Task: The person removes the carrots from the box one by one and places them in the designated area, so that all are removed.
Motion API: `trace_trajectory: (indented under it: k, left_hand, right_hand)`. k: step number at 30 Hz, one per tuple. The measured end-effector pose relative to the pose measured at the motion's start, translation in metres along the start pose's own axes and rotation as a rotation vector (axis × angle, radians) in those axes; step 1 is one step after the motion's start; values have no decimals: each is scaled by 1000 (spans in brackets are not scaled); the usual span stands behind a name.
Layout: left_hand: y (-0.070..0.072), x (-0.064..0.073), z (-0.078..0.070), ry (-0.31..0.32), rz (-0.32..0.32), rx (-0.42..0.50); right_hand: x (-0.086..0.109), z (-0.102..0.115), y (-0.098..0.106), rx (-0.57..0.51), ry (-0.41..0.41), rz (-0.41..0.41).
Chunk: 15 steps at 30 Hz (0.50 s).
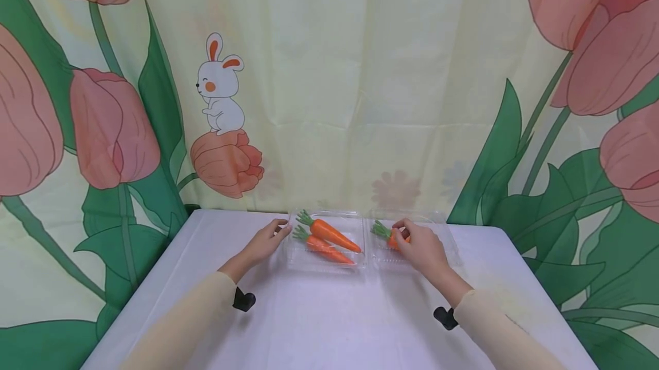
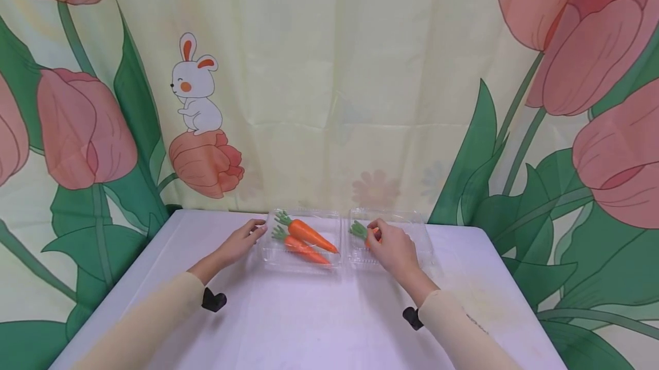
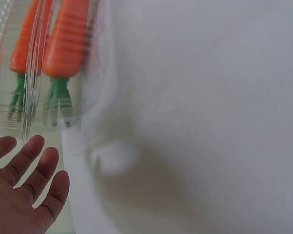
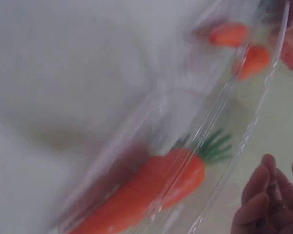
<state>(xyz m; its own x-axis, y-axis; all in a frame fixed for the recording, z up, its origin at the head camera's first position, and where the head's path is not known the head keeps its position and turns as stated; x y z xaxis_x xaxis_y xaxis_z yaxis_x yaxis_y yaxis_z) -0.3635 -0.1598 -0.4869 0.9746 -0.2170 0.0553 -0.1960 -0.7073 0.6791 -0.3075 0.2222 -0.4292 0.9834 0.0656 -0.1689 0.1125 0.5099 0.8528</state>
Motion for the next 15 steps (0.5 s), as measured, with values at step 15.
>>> trace_trajectory:
  k: [15]
  left_hand:
    - [-17,31,11,86,-113,383]
  right_hand:
    - [31,26,-57,-301,-135,169]
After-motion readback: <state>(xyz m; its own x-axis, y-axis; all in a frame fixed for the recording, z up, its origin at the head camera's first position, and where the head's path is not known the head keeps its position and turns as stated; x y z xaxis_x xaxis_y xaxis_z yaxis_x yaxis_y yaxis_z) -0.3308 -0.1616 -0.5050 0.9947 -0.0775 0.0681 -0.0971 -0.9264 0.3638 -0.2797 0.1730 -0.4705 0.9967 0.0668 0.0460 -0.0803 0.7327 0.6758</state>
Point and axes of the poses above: each hand's wrist, its own x-axis away from the middle knuckle, its own y-axis out of the back of the hand, z = x × y, the point moved 3 cm from there along -x, towards the middle knuckle, and after that the axes turned 4 degrees about z, right-handed, at the moved point
